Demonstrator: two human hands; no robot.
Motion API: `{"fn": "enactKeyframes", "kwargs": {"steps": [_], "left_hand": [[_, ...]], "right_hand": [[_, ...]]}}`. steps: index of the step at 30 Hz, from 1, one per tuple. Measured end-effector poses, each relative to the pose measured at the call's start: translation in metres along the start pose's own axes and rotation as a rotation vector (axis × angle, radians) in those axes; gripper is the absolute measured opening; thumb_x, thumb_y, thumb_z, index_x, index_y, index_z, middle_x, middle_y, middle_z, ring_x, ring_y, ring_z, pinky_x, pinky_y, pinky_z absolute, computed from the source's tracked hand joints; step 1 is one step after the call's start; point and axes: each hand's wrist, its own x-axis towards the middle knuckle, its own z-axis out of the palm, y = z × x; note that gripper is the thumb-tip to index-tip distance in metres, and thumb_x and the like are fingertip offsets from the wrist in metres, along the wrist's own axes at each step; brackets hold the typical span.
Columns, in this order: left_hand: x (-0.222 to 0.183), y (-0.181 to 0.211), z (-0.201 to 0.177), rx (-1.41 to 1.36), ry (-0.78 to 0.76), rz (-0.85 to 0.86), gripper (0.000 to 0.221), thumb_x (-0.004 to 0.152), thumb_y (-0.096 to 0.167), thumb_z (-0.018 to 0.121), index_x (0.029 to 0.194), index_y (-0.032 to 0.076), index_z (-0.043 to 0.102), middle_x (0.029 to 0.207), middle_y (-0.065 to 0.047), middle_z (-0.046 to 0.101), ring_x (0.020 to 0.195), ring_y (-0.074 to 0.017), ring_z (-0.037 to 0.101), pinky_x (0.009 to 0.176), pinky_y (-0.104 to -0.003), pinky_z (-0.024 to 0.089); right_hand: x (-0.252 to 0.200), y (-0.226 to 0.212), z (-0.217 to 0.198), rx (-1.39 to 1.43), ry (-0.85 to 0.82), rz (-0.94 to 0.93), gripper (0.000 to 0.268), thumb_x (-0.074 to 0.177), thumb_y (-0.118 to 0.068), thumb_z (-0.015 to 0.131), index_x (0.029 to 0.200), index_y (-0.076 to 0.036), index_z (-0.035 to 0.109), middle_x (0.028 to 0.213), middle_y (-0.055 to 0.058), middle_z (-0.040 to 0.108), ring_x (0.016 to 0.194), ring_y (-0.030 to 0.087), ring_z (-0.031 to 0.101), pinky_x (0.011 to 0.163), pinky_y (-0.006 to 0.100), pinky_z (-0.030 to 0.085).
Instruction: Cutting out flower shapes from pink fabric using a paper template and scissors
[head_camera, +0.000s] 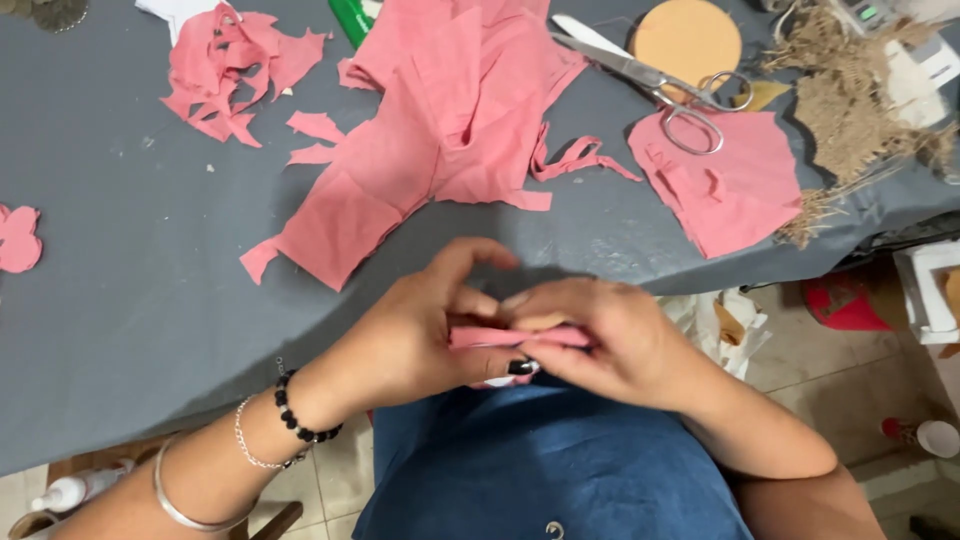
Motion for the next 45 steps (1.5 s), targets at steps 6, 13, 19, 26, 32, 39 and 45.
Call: {"fn": "enactKeyframes", "kwargs": {"steps": [6,13,19,26,32,39,45], "left_hand": [[0.001,0.01,-0.004,0.454,0.025,0.175,0.025,0.088,0.04,0.059,0.099,0.027,0.077,0.074,0.008,0.075,0.065,-0.0121,0.066,0.059,-0.029,0.044],[-0.014,0.021,-0.033,0.2,0.353,0.399,0.025,0.099,0.027,0.061,0.117,0.009,0.066,0.1,0.005,0.066,0.094,-0.0101,0.06,0.085,-0.026,0.046],[-0.014,0.018,-0.036,0.122,0.27,0.385,0.021,0.101,0.026,0.056,0.115,0.012,0.064,0.089,0.006,0.064,0.071,-0.0072,0.057,0.068,-0.023,0.046],[-0.003,0.009,-0.054,0.189,0.362,0.591,0.032,0.101,0.027,0.058,0.129,0.011,0.061,0.107,0.002,0.066,0.088,-0.0115,0.064,0.071,-0.027,0.055],[0.026,0.031,-0.08,0.19,0.516,0.804,0.032,0.094,0.02,0.064,0.122,0.008,0.055,0.118,-0.001,0.058,0.115,-0.0153,0.056,0.104,-0.03,0.043],[0.059,0.034,-0.098,-0.102,0.519,0.962,0.02,0.099,0.021,0.067,0.112,0.014,0.053,0.107,0.005,0.054,0.103,-0.0078,0.053,0.097,-0.025,0.044],[0.074,0.004,-0.103,-0.619,0.524,0.922,0.037,0.097,0.006,0.073,0.129,0.004,0.055,0.106,-0.005,0.066,0.098,-0.0107,0.062,0.092,-0.029,0.055]], "right_hand": [[0.016,0.01,-0.06,-0.469,0.013,-0.086,0.019,0.097,-0.017,0.071,0.114,-0.007,0.07,0.112,0.005,0.077,0.094,0.018,0.075,0.086,0.03,0.057],[0.045,0.078,-0.161,-1.087,-0.148,0.397,0.045,0.09,-0.022,0.075,0.132,-0.007,0.07,0.113,0.013,0.074,0.095,0.038,0.071,0.08,0.049,0.054],[0.066,0.074,-0.157,-1.385,-0.363,0.609,0.059,0.086,-0.051,0.068,0.136,-0.02,0.065,0.129,0.016,0.066,0.088,0.047,0.075,0.071,0.057,0.061],[0.064,0.095,-0.21,-1.458,-0.237,0.247,0.031,0.082,-0.042,0.076,0.11,-0.03,0.082,0.107,-0.008,0.076,0.084,0.011,0.072,0.067,0.03,0.051],[0.104,0.06,-0.175,-0.26,0.108,0.271,0.038,0.103,-0.009,0.078,0.122,-0.006,0.046,0.104,0.008,0.058,0.088,0.01,0.06,0.071,0.022,0.048],[0.2,0.052,-0.086,0.369,0.233,0.498,0.095,0.036,-0.1,0.045,0.092,-0.024,0.056,0.085,-0.004,0.053,0.08,0.012,0.055,0.074,0.035,0.047],[0.179,0.113,-0.026,0.509,0.118,0.501,0.095,0.08,-0.091,0.029,0.121,-0.009,0.055,0.087,0.002,0.047,0.078,0.017,0.054,0.075,0.031,0.053]]}}
